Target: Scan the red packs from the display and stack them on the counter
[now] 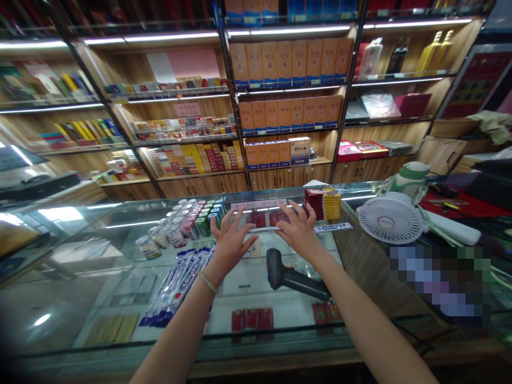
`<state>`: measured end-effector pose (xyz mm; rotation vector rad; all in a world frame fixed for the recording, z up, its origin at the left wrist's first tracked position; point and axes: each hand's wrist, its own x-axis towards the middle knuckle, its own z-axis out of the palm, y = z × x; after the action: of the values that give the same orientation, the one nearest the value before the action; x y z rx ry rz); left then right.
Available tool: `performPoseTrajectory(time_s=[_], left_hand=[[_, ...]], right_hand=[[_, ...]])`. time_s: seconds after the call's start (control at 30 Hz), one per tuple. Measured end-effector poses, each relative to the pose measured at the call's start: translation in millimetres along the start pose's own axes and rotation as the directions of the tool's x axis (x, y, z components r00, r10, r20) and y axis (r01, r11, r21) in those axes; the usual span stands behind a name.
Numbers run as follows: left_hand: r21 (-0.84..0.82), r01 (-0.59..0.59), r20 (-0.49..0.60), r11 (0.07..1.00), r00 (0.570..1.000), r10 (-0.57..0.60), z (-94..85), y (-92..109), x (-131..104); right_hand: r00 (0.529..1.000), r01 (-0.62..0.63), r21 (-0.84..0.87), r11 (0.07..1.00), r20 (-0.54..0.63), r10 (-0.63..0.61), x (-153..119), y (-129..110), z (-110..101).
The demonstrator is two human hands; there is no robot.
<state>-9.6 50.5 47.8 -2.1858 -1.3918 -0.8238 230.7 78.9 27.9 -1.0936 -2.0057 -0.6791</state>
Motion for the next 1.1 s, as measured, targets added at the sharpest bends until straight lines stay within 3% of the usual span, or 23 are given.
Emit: performPoseTrajectory(time_s=[0.23, 0.6, 0.77, 1.1], left_hand=[[0.049, 0.048, -0.104, 0.998, 0.994, -0.042, 3.8, 0.4, 0.4], [-0.027, 0.105, -0.017, 0.994, 0.994, -0.105, -4.4, 7.2, 0.9], [-0.036, 0.108, -0.028, 0.994, 0.994, -0.109, 2.6, 6.9, -0.4], [0.019, 0.025, -0.055, 0.999, 0.998, -0.024, -2.3, 10.4, -1.5]], right_hand=[[0.999, -0.034, 0.051, 0.998, 0.034, 0.032, 0.8, -1.9, 0.9], [1.0, 0.014, 0.011, 1.0, -0.002, -0.014, 0.0, -7.3, -0.5], [1.0, 0.024, -0.002, 1.0, -0.002, -0.024, -0.8, -8.5, 0.9], [1.0, 0.025, 0.007, 1.0, 0.002, -0.025, 1.1, -10.6, -3.8]])
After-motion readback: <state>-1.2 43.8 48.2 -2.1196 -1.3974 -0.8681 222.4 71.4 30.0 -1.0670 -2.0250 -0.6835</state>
